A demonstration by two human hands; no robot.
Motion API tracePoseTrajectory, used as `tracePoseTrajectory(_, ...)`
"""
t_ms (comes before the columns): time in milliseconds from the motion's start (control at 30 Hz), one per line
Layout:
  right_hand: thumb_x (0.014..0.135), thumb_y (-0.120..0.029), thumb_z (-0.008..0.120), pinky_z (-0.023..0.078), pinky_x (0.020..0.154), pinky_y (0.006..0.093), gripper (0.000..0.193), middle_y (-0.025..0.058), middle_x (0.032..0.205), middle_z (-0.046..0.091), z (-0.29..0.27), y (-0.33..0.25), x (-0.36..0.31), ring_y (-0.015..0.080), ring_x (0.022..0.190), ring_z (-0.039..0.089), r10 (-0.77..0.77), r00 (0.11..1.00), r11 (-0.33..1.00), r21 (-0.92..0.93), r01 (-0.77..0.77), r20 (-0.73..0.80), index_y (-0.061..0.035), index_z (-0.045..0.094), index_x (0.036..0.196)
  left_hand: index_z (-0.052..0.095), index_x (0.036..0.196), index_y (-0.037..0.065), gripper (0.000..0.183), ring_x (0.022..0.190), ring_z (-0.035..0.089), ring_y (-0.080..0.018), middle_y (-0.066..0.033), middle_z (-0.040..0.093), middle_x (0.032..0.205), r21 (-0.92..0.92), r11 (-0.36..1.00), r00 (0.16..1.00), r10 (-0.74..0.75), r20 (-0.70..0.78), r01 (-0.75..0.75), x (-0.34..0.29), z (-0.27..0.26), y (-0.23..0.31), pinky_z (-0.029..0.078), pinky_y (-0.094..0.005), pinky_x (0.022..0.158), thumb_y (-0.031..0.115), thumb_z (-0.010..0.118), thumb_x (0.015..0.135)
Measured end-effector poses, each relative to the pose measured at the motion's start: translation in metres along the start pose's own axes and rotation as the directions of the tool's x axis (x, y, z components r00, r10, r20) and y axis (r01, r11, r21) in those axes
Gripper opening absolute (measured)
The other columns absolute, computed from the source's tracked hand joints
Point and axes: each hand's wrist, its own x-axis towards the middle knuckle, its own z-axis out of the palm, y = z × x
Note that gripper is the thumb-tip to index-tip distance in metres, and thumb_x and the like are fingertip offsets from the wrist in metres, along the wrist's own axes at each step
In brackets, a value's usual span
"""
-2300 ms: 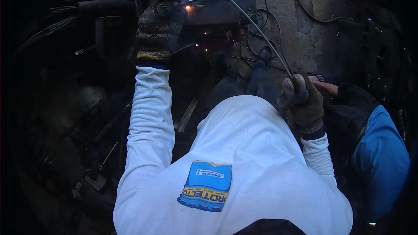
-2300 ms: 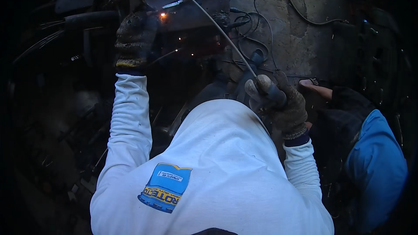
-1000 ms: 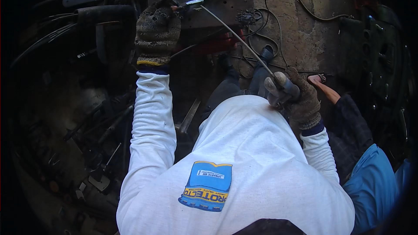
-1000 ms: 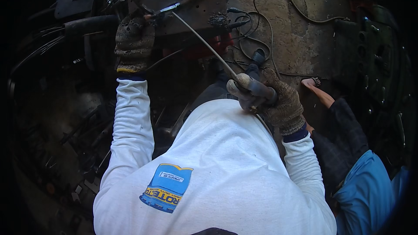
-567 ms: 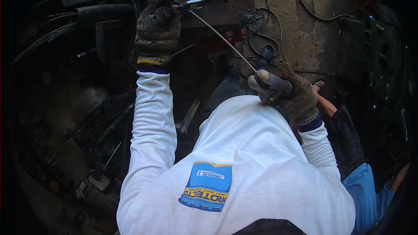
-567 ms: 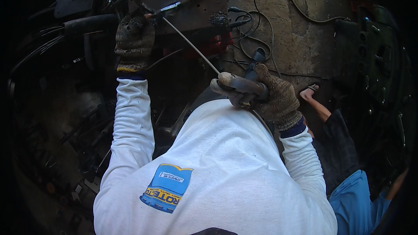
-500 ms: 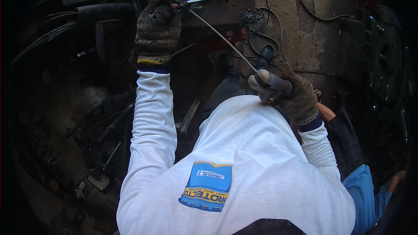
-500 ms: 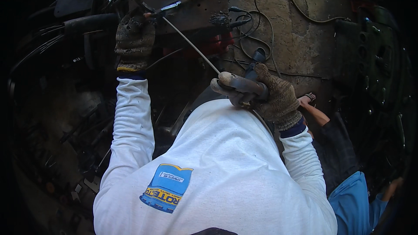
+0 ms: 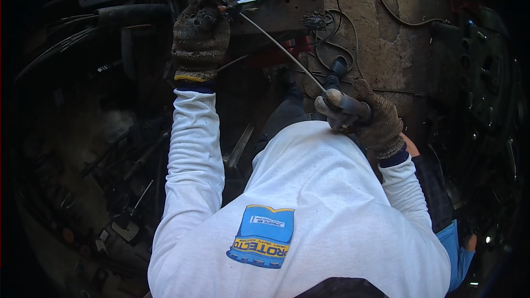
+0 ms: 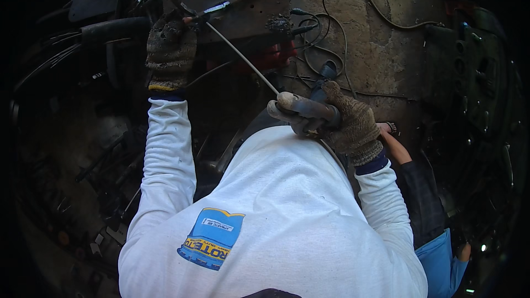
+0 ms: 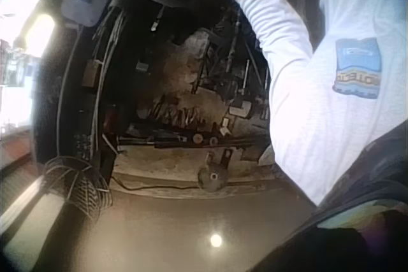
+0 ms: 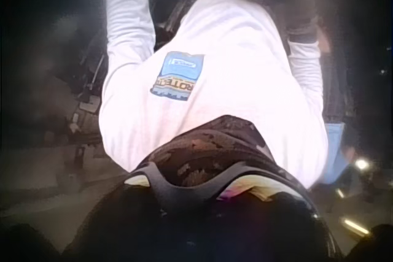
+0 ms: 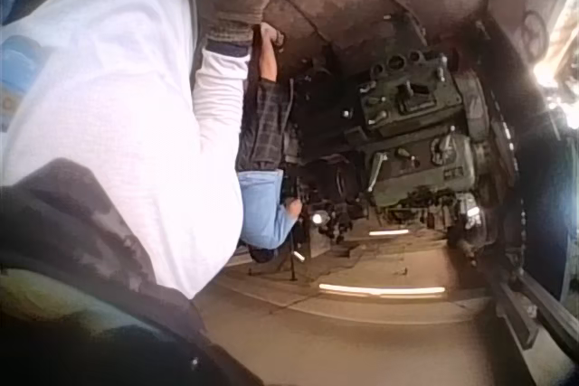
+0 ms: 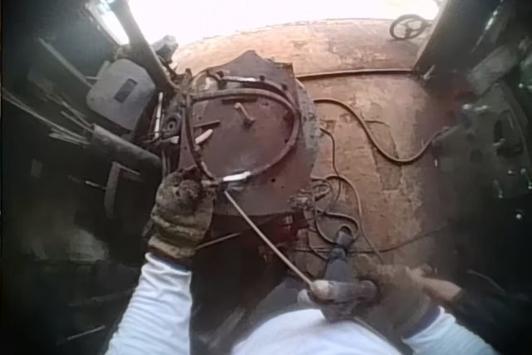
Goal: The person welds components of a metal frame together on a workbench, using a welding torch to join the curved and straight pieces, and then uses a hammer to tap and adjust a metal tube segment.
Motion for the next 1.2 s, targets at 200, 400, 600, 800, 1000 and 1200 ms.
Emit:
tracePoseTrajectory(200, 0.061, -0.023, 0.093, 0.059, 0.087, 0.0406, 0.083, 0.0184, 0.110, 0.071, 0.002, -0.001, 0.000, 0.0312, 0.099, 0.072, -0.019, 1.000, 1.000, -0.024, 0.019, -0.003, -0.0044, 0.057, 0.135, 0.070, 0.101, 0.015, 0.021, 0.096, 0.067, -0.0322, -0.0097, 0.070, 0.104, -0.027, 1.000, 1.000, 0.003, 0.011, -0.002, 0.000, -0.001, -0.001, 0.055, -0.0425, 0.084, 0.008, 0.072, 0.081)
tracePoseTrajectory(400, 0.061, -0.023, 0.093, 0.058, 0.088, 0.0411, 0.085, 0.0191, 0.112, 0.070, 0.002, 0.001, 0.005, 0.0325, 0.101, 0.072, -0.024, 0.999, 0.997, -0.070, 0.026, 0.023, -0.0047, 0.056, 0.136, 0.071, 0.102, 0.015, 0.021, 0.096, 0.067, -0.0327, -0.0102, 0.070, 0.103, -0.051, 0.999, 1.000, 0.016, -0.006, -0.017, 0.003, 0.007, -0.003, 0.055, -0.0425, 0.082, 0.008, 0.072, 0.082)
tracePoseTrajectory(600, 0.061, -0.022, 0.092, 0.058, 0.089, 0.0411, 0.085, 0.0193, 0.114, 0.070, 0.002, -0.005, 0.006, 0.0323, 0.103, 0.071, -0.036, 0.999, 0.993, -0.109, 0.038, 0.021, -0.0041, 0.056, 0.136, 0.071, 0.103, 0.014, 0.021, 0.097, 0.067, -0.0334, -0.0118, 0.070, 0.105, -0.060, 0.998, 0.999, -0.023, 0.029, 0.024, 0.003, -0.006, 0.004, 0.055, -0.0433, 0.084, 0.008, 0.071, 0.082)
tracePoseTrajectory(800, 0.062, -0.021, 0.092, 0.059, 0.088, 0.0403, 0.082, 0.0194, 0.113, 0.070, 0.000, -0.015, 0.008, 0.0324, 0.103, 0.071, -0.066, 0.998, 0.992, -0.107, 0.065, -0.005, -0.0035, 0.058, 0.134, 0.072, 0.102, 0.014, 0.021, 0.098, 0.067, -0.0341, -0.0124, 0.069, 0.107, -0.044, 0.999, 0.999, -0.013, 0.030, 0.014, 0.002, -0.008, 0.002, 0.055, -0.0441, 0.086, 0.009, 0.071, 0.082)
tracePoseTrajectory(1000, 0.063, -0.018, 0.090, 0.059, 0.088, 0.0396, 0.078, 0.0191, 0.114, 0.070, 0.002, -0.011, 0.007, 0.0322, 0.103, 0.071, -0.073, 0.997, 0.996, -0.062, 0.071, -0.024, -0.0036, 0.059, 0.133, 0.072, 0.101, 0.013, 0.020, 0.099, 0.067, -0.0345, -0.0124, 0.069, 0.105, -0.029, 0.999, 0.997, -0.043, 0.064, 0.045, 0.008, -0.009, 0.010, 0.055, -0.0447, 0.086, 0.009, 0.070, 0.082)
tracePoseTrajectory(1200, 0.066, -0.017, 0.090, 0.059, 0.079, 0.0346, 0.057, 0.0109, 0.098, 0.074, 0.002, -0.016, 0.010, 0.0207, 0.088, 0.073, -0.113, 0.993, 0.991, -0.072, 0.110, -0.044, -0.0067, 0.067, 0.117, 0.071, 0.102, 0.013, 0.021, 0.101, 0.066, -0.0339, -0.0107, 0.069, 0.105, -0.016, 0.999, 0.995, -0.049, 0.086, 0.051, 0.006, -0.015, 0.010, 0.054, -0.0448, 0.088, 0.009, 0.068, 0.082)
